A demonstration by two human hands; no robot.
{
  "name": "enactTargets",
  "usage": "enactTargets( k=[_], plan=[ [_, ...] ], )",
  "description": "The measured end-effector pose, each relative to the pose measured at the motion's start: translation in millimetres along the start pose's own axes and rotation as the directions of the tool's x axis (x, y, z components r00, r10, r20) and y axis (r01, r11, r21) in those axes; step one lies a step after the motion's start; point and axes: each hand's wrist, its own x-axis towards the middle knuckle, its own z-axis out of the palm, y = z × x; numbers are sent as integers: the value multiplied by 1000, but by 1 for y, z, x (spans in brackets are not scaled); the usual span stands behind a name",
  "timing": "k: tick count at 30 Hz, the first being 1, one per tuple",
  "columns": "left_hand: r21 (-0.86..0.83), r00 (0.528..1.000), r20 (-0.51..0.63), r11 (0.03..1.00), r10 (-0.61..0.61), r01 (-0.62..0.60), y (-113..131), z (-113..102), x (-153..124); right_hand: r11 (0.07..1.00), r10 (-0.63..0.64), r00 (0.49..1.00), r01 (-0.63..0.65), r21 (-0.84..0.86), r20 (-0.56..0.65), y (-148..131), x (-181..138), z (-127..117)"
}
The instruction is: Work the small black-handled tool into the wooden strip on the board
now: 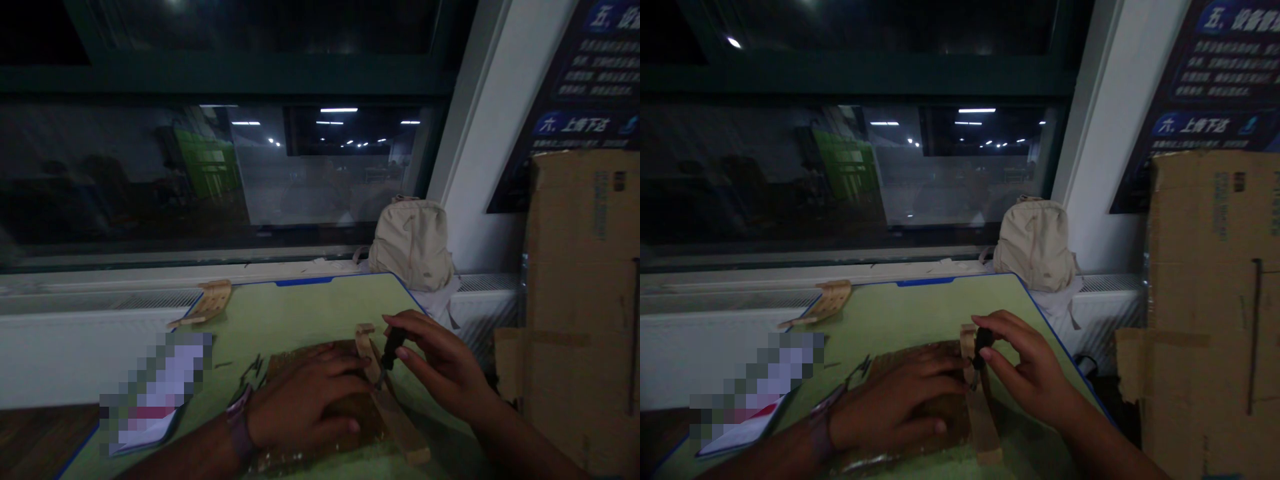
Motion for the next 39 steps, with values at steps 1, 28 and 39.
enactTargets(
  k=[1,28,39],
  plan=[
    [-2,1000,2,1000,4,-4,0,0,0,1000,-10,1000,10,4,9,-2,0,0],
    [-4,1000,3,1000,6,-6,0,0,1,999,-41,985,35,-37,-165,2,-2,10],
    [16,1000,9,1000,-5,5,2,-1,-1,971,-114,993,106,-215,-23,-4,0,2]
  ],
)
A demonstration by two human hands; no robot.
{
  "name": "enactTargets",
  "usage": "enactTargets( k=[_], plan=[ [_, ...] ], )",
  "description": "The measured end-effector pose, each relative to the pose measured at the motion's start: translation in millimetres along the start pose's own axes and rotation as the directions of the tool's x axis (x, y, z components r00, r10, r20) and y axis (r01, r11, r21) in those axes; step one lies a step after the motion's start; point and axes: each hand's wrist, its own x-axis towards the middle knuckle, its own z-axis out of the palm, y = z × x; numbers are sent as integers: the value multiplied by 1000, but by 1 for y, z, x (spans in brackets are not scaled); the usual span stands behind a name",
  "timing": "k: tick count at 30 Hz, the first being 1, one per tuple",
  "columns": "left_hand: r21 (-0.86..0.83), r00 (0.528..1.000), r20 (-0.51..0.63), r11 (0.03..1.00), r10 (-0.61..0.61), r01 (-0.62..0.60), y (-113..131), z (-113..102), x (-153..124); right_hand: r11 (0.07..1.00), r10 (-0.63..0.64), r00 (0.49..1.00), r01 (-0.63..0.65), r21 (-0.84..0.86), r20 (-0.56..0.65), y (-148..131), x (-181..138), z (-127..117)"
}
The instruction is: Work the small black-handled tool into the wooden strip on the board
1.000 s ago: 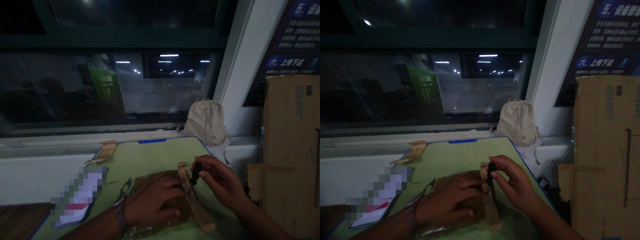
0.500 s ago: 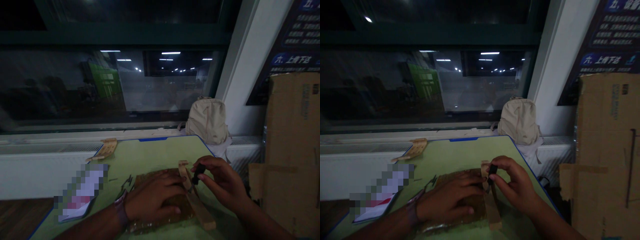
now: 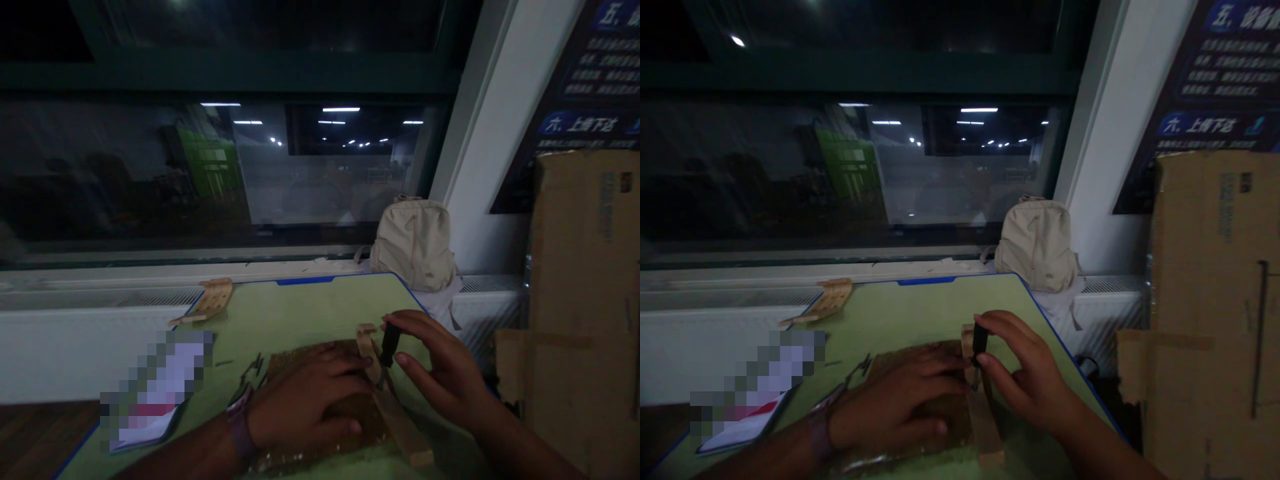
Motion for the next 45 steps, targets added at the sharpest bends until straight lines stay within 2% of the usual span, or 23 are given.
enactTargets(
  k=[6,12,18,21,25,28,30,33,36,42,45],
  plan=[
    [-8,1000,2,1000,-3,3,0,0,0,998,12,997,-7,66,-77,5,-4,5],
    [-13,999,-27,1000,27,-27,-1,2,1,992,116,982,-108,58,-146,7,-7,5],
    [-3,1000,-1,1000,-6,6,-1,0,1,985,140,982,-124,121,-126,5,-3,6],
    [-16,1000,0,1000,6,-6,-1,1,0,970,153,985,-135,200,-76,2,-2,5],
    [-26,1000,-11,999,19,-19,-1,0,2,885,229,973,-199,420,-21,-3,-3,6],
    [-31,999,-11,999,35,-35,0,0,3,845,296,955,-259,468,-7,-4,-3,9],
    [-24,999,-10,999,40,-41,-1,-1,3,868,272,960,-216,447,-62,-2,-3,10],
    [-8,1000,1,1000,23,-23,-2,0,1,954,96,984,-49,296,-147,2,-3,6],
    [-11,1000,-9,1000,22,-22,-2,1,1,980,-2,996,21,200,-92,3,-4,0],
    [-27,999,-23,999,24,-25,1,-1,3,942,106,994,-103,321,7,-1,-2,2],
    [-16,1000,-3,1000,-1,1,1,-1,2,895,167,986,-154,419,5,-2,-1,7]
  ],
)
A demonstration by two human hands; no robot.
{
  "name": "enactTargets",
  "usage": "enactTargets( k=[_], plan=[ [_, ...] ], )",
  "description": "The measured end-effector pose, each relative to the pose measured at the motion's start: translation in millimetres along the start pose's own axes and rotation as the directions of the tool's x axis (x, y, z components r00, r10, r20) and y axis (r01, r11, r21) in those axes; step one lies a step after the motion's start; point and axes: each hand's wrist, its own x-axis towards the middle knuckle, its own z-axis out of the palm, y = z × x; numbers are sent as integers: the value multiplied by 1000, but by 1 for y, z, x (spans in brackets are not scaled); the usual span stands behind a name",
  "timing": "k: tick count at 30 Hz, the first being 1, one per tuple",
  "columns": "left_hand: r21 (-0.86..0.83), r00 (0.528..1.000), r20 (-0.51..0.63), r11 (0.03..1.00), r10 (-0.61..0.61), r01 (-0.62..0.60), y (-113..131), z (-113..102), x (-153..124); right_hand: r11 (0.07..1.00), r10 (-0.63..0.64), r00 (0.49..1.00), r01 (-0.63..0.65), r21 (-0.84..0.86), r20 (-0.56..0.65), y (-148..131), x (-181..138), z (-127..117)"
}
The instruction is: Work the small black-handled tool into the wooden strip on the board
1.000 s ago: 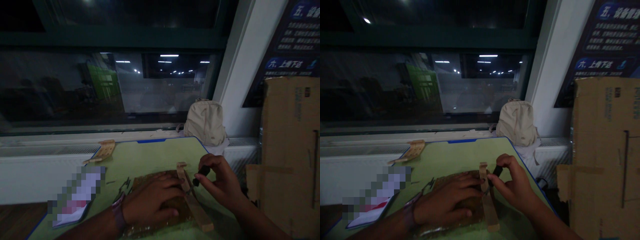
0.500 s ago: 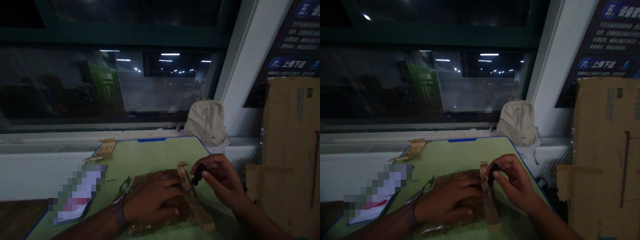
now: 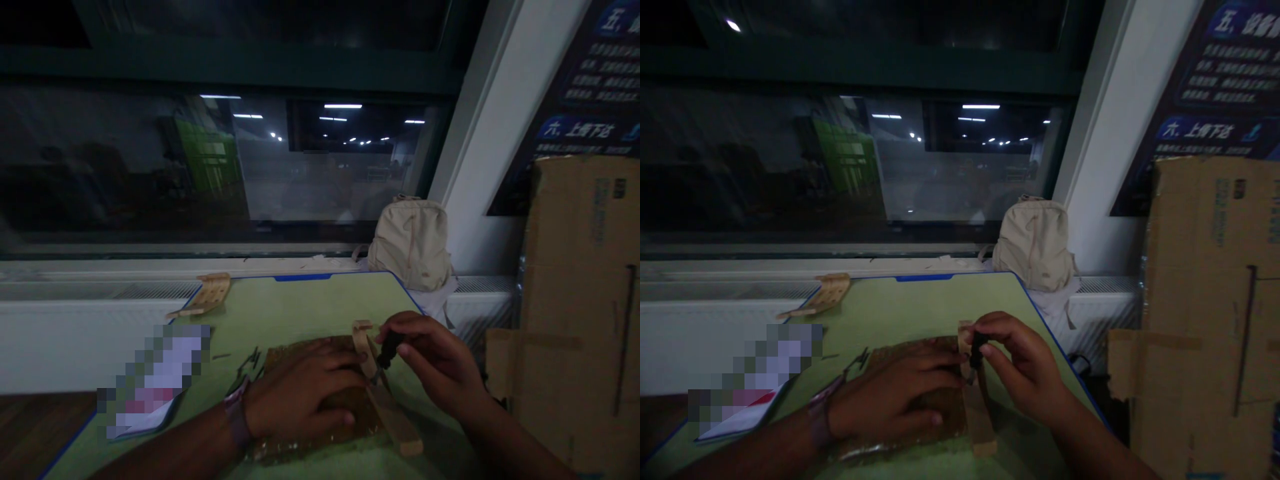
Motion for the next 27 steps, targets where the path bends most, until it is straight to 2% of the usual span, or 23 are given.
enactTargets(
  k=[4,6,10,12,15,18,22,24,27],
  plan=[
    [7,1000,-6,1000,10,-10,-1,1,-1,995,-78,991,71,-66,-109,3,-2,0],
    [11,1000,-4,1000,10,-10,-2,2,-1,985,-122,988,108,-135,-97,3,-3,-3],
    [21,1000,-6,1000,17,-17,-4,4,-2,980,-106,993,97,-176,-42,1,-2,-6],
    [28,1000,-11,999,29,-29,-5,4,-1,988,-72,997,67,-140,-35,0,-1,-6],
    [20,999,-15,999,39,-38,-4,4,0,1000,-2,1000,2,5,-24,0,-1,-2],
    [-3,998,-29,998,62,-62,-4,3,1,996,41,997,-36,82,-66,3,-2,1],
    [-10,998,-33,998,54,-54,-4,4,0,990,-73,989,57,-128,-125,6,-1,-2],
    [-13,998,-31,999,51,-51,-5,4,0,966,-132,988,110,-232,-82,5,0,-6],
    [-7,998,-33,999,49,-49,-5,4,0,948,-152,988,145,-285,-2,0,3,-9]
  ],
)
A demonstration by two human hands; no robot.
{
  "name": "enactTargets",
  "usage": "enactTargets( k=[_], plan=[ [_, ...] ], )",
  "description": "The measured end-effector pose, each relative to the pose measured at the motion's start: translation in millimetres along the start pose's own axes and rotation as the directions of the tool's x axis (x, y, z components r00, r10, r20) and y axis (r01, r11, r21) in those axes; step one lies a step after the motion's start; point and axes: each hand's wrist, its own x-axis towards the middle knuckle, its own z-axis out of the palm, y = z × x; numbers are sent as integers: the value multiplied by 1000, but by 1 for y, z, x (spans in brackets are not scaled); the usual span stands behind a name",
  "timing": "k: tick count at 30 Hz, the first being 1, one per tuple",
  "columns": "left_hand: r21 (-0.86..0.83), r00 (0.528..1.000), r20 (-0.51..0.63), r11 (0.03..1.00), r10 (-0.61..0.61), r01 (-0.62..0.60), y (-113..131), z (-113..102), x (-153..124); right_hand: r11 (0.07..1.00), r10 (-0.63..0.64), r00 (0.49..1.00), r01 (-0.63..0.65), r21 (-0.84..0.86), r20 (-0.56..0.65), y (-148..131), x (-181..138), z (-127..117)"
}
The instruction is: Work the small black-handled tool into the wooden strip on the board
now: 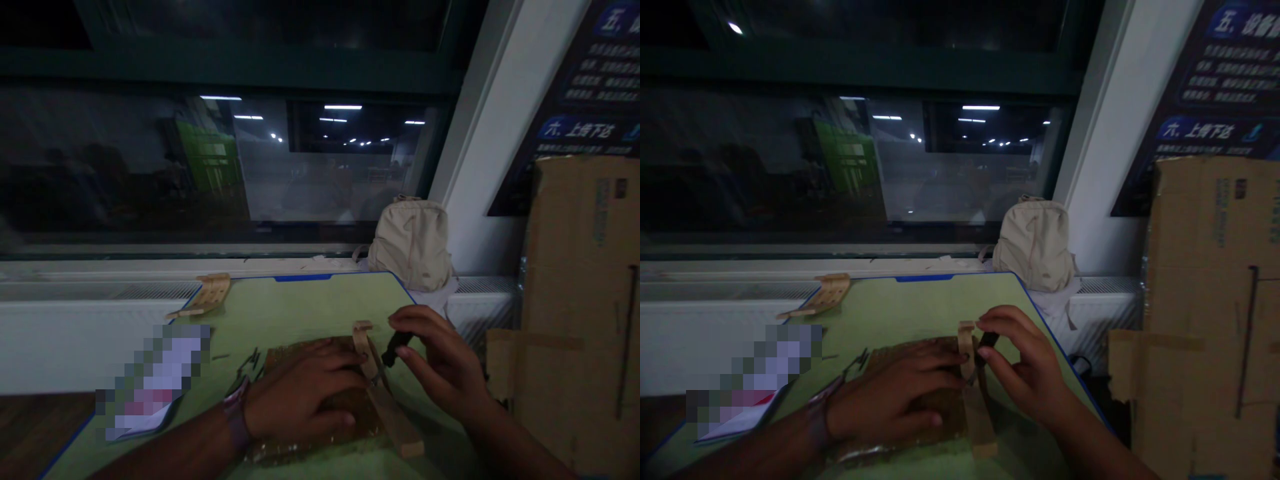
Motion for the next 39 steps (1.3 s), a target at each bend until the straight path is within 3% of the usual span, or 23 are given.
enactTargets(
  k=[7,15,20,26,31,35,39],
  plan=[
    [13,1000,-3,1000,-5,5,3,-2,0,994,44,993,-54,94,106,-3,-1,2],
    [8,1000,9,1000,-1,0,4,-4,1,979,141,989,-132,157,-49,5,-6,6],
    [11,1000,8,1000,0,0,4,-4,0,987,72,997,-68,142,-24,1,-4,3],
    [-20,999,-27,999,30,-31,3,-3,1,952,132,988,-148,268,75,-4,-2,2],
    [-18,999,-18,999,38,-38,2,-3,3,902,190,980,-200,382,65,-2,-4,6],
    [0,999,-15,999,39,-39,0,-1,2,910,224,975,-206,360,-8,0,-5,7],
    [25,999,-13,999,36,-35,-1,-1,-1,973,150,986,-134,188,-73,2,-3,5]
  ],
)
